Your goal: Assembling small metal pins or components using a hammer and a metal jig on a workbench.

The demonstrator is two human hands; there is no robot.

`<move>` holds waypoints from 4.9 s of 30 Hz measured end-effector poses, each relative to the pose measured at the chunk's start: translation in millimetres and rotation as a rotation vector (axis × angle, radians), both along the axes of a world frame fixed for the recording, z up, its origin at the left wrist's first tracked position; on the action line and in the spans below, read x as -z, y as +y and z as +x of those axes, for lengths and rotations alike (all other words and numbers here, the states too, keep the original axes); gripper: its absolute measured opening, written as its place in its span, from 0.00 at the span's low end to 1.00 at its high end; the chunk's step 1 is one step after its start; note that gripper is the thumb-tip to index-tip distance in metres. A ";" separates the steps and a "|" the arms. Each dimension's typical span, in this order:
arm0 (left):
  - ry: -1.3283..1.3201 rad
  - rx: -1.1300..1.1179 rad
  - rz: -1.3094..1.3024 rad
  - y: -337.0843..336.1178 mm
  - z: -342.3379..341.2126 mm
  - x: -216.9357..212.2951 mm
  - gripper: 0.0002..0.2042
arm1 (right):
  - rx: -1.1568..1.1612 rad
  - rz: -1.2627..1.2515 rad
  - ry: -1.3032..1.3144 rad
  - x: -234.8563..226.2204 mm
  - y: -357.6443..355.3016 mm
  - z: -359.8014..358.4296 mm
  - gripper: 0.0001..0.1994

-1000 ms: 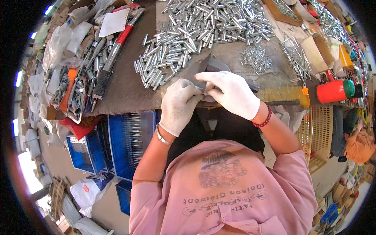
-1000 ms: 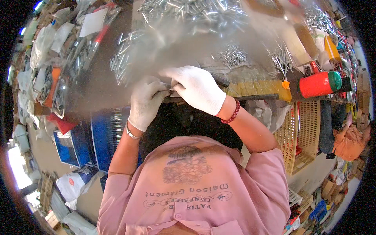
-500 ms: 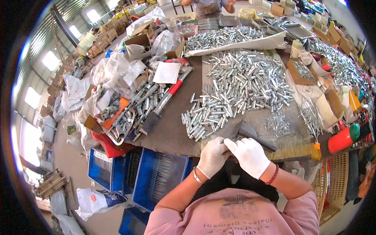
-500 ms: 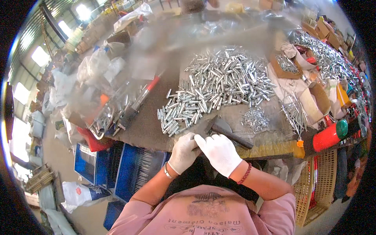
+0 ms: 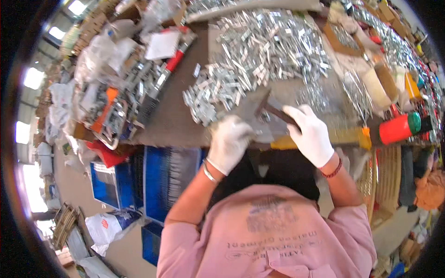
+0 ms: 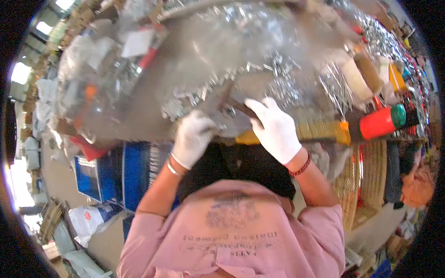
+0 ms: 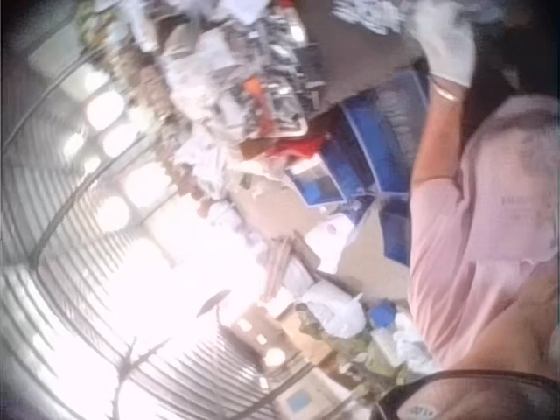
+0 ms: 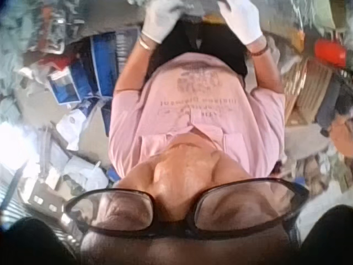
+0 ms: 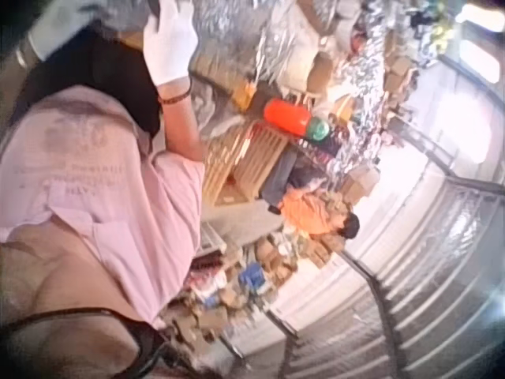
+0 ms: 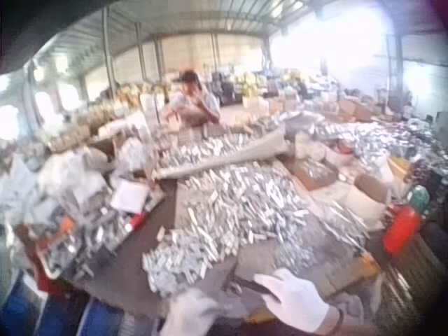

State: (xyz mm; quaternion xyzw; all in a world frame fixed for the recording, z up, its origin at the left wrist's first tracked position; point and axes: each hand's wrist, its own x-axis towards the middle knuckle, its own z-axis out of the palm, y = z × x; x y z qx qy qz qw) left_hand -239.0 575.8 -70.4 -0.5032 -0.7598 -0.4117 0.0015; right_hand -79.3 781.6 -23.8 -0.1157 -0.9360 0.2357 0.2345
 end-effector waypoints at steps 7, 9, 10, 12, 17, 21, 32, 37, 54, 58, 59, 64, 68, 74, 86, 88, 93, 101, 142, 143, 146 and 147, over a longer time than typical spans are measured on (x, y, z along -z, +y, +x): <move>-0.100 0.012 -0.025 4.9 1.2 -8.1 0.05 | -0.068 0.086 -0.024 -7.5 -15.3 33.8 0.27; -0.121 0.011 -0.042 4.2 4.0 -8.6 0.05 | -0.060 0.122 0.095 -3.8 -19.9 42.8 0.28; -0.135 0.005 -0.060 3.6 5.0 -8.5 0.05 | -0.057 0.122 0.092 -0.1 -21.8 46.0 0.28; -0.133 0.013 -0.048 1.9 5.2 -5.8 0.06 | -0.109 0.177 -0.116 5.3 -24.4 49.3 0.27; -0.116 0.024 -0.056 0.7 5.3 -4.6 0.06 | -0.037 0.212 0.070 1.4 -17.2 43.1 0.29; -0.138 0.027 -0.024 2.5 5.0 -6.0 0.06 | -0.066 0.111 0.194 -0.1 -24.6 47.0 0.30; -0.133 0.029 -0.011 0.9 3.2 -8.2 0.07 | -0.014 -0.122 0.319 -11.9 -29.6 42.5 0.30; -0.084 0.038 -0.033 1.3 1.0 -8.4 0.06 | -0.080 0.145 -0.216 8.5 -31.6 50.2 0.28; -0.140 0.047 0.009 -1.0 1.7 -1.2 0.06 | -0.010 0.180 -0.088 14.6 -27.6 47.0 0.31; -0.132 0.042 -0.002 0.9 -0.4 -1.1 0.06 | 0.003 0.060 0.117 -13.1 -34.6 45.3 0.29; -0.133 0.040 -0.003 0.6 -1.0 0.0 0.06 | 0.013 0.043 0.215 -20.6 -37.7 46.0 0.29; -0.106 0.044 0.004 -0.4 -1.5 3.9 0.07 | -0.072 0.209 -0.228 1.4 -40.8 52.4 0.29; -0.069 0.061 -0.024 -1.8 0.1 1.1 0.07 | -0.034 0.114 -0.201 4.6 -36.9 44.3 0.29; -0.096 0.077 0.053 -0.2 -2.5 -1.5 0.07 | -0.032 -0.185 0.004 -13.0 -22.0 23.8 0.25; -0.073 0.024 0.005 -8.5 -0.7 -3.6 0.08 | -0.070 0.189 -0.245 14.1 -39.3 10.6 0.09; -0.026 -0.021 0.007 -8.6 3.7 -5.2 0.10 | -0.041 -0.139 -0.347 17.6 -44.1 15.8 0.07; -0.421 -0.240 0.076 -18.5 56.6 -7.9 0.15 | -0.090 -0.918 -0.529 14.0 -55.0 18.9 0.08; -1.105 -0.307 -0.003 -17.7 60.8 -14.2 0.31 | -0.070 -1.353 -0.597 14.6 -67.9 20.1 0.09; -0.257 -1.710 -0.198 -420.5 -77.0 355.9 0.19 | -0.055 -0.999 -0.095 34.5 -40.7 1.8 0.20; -0.105 -1.642 -0.296 -440.2 -77.9 338.2 0.16 | -0.088 -1.038 -0.088 36.0 -39.6 1.4 0.20; -0.349 -1.529 0.315 -306.8 -95.4 244.4 0.11 | 0.018 -0.949 -0.099 36.9 -39.5 8.3 0.19; -0.325 -1.467 0.503 -297.7 -88.4 198.0 0.10 | -0.018 -0.973 -0.092 34.5 -40.3 6.9 0.18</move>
